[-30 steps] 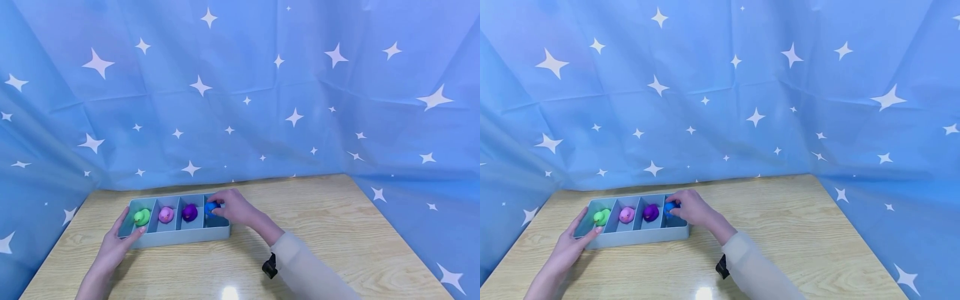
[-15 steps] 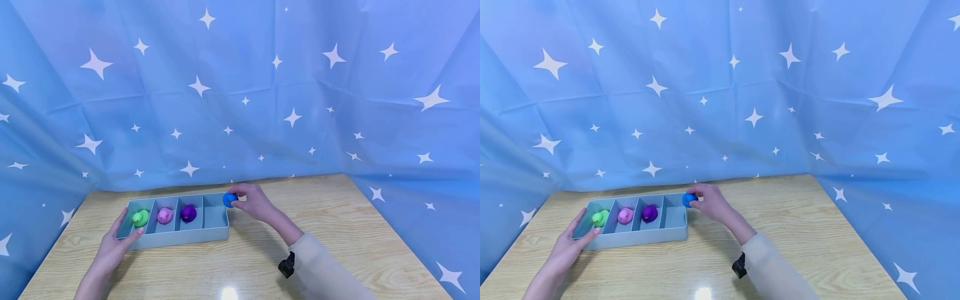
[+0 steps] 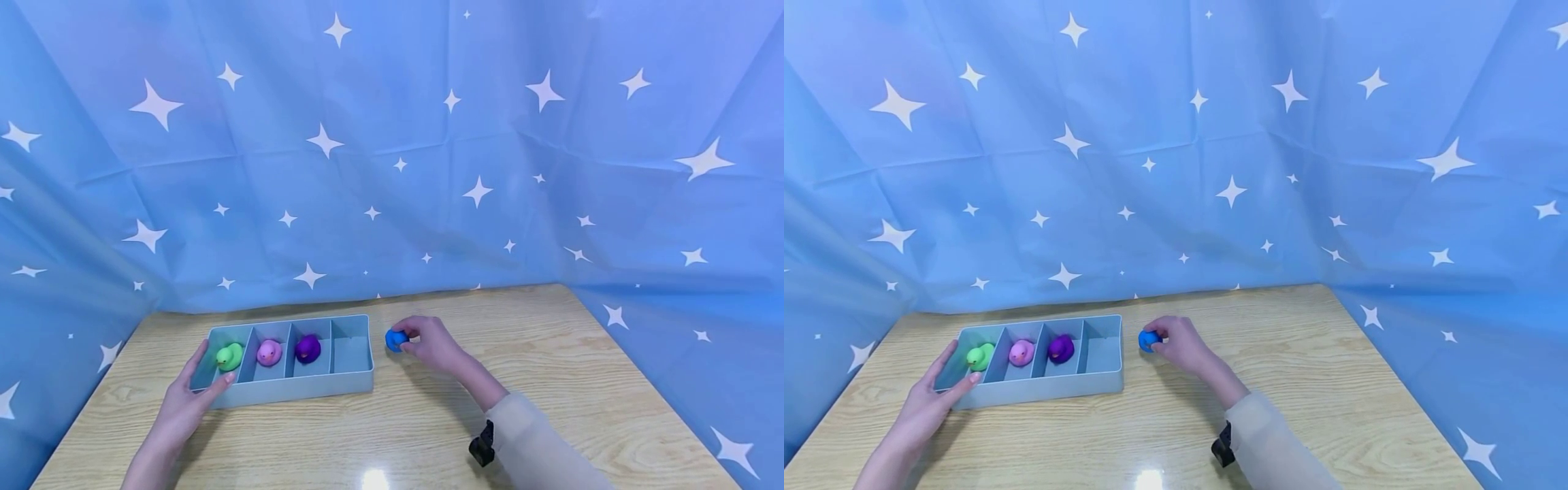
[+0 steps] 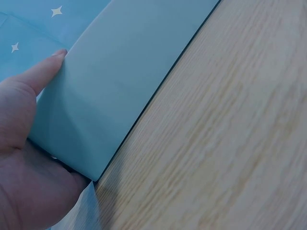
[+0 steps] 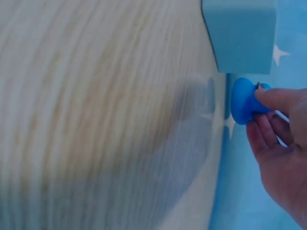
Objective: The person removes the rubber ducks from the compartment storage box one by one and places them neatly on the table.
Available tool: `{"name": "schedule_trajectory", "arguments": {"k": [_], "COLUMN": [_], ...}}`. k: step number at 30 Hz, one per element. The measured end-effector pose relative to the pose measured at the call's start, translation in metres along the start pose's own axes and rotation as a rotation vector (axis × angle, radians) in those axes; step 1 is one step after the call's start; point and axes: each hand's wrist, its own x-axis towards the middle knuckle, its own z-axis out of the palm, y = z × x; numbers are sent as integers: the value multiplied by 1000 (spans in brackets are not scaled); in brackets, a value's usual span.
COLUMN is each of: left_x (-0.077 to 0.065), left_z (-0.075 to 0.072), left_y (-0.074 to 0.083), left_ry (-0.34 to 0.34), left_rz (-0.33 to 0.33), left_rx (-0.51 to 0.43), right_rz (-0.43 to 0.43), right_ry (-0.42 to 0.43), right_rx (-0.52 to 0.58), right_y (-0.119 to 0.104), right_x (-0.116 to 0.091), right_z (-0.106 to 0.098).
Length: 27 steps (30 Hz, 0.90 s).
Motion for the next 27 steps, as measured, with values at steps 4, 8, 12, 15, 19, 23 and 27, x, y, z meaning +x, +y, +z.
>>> {"name": "schedule_trajectory", "arguments": {"k": [4,8,12,15,19,23,27], "left_x": [0,-1,-2,-2,-2,0,0], "left_z": [0,0,0,0,0,0,-1], "left_y": [0,1,1,2,1,0,0], "left_ry": [3,5,1,1,3,-1,-7], "left_rz": [6,10,9,14,17,8,3], "left_rx": [-5,-6,-5,-6,-5,-3,1], "right_rz": [18,28,33,38,35,58,94], "right_ry": [1,-6,-25,-37,-49,-66,-64], "right_rx": [-1,-12,-44,-64,-70,-52,-23], "right_y": [6,12,16,18,18,17,13], "right_x": [-4,-8,-11,-12,-13,-14,-15], "right_z": [0,-1,-2,-2,-2,-2,-4]}}
